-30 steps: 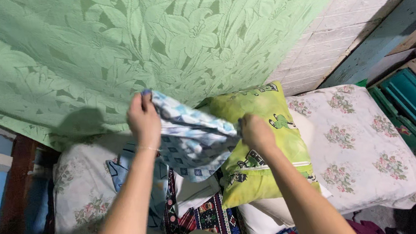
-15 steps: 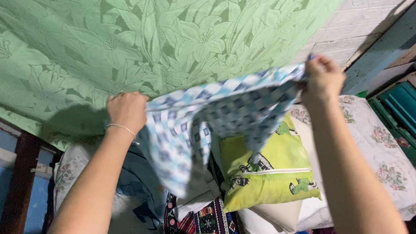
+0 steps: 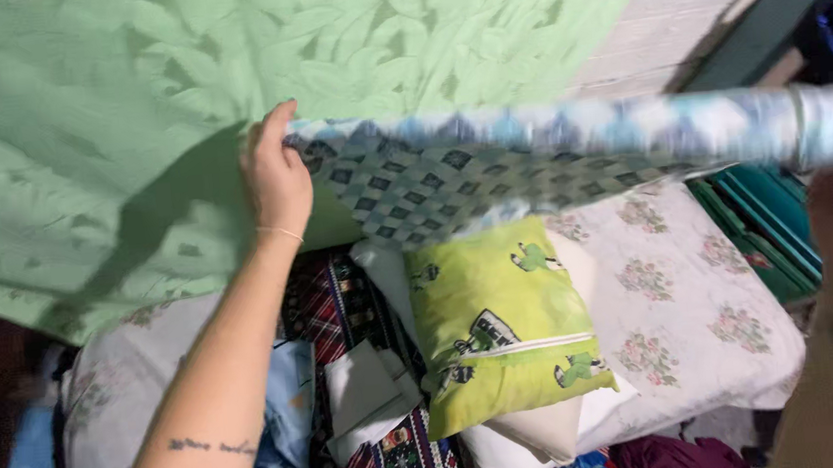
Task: The person places several pillows into different pillowcases on a bed. They insert each pillow into a case, adjust the fabric, and smooth the surface before moving to the next pillow.
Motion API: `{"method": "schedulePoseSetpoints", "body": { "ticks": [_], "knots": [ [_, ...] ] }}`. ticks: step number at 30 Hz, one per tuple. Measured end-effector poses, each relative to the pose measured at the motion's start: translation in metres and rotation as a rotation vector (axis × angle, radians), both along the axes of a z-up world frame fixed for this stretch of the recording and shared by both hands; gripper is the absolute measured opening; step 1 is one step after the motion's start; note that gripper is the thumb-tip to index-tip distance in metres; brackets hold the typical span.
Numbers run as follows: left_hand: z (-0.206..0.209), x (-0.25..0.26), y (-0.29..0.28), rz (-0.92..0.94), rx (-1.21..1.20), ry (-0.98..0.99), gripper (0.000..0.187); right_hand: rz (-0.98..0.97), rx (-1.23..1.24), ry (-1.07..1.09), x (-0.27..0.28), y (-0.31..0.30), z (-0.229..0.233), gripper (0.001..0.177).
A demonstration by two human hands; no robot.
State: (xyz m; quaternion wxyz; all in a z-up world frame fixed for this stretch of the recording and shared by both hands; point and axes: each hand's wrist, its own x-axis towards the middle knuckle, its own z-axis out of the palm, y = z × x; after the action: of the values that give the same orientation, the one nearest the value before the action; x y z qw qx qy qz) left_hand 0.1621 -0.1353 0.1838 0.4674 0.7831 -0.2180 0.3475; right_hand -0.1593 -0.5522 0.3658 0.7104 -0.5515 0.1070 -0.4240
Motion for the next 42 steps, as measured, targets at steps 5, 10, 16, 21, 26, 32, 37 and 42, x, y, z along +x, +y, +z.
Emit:
{"method": "schedulePoseSetpoints", "body": {
  "ticks": [5,10,16,21,26,32,37,42],
  "knots": [
    [-0.078,0.020,-0.057,-0.306,-0.129,0.345,0.069,-0.194,0.258,0.760,-0.097,0.090,-0.075,0.059],
    [-0.199,-0.036,-0.099,-0.198,0.644,1.275,0.107,0.336,0.548,1.051,-0.087,0.130,-0.253,0.069],
    [-0.256,-0.160,-0.136,-0.698,0.764,1.125,0.038,0.480,0.629,1.126,-0.073,0.152,-0.345,0.073],
    [-0.228,-0.234,-0.143,-0.575,0.484,1.615,0.038,0.384,0.589,1.001,-0.052,0.170,-0.315,0.079],
    [-0.254,-0.260,-0.144,-0.507,-0.207,1.786,0.041,0.474,0.564,1.002,-0.047,0.187,-0.292,0.080],
    [-0.244,-0.264,-0.129,-0.479,-0.756,1.852,0.075,0.221,0.457,1.124,-0.044,0.161,-0.341,0.059],
    [-0.156,-0.284,-0.112,-0.457,-0.657,1.562,0.085,-0.213,0.874,0.485,-0.029,0.090,-0.399,0.067],
    [-0.117,-0.280,-0.101,-0.564,-0.590,1.224,0.070,-0.008,1.291,0.291,-0.033,0.030,-0.414,0.043]
  ]
}}
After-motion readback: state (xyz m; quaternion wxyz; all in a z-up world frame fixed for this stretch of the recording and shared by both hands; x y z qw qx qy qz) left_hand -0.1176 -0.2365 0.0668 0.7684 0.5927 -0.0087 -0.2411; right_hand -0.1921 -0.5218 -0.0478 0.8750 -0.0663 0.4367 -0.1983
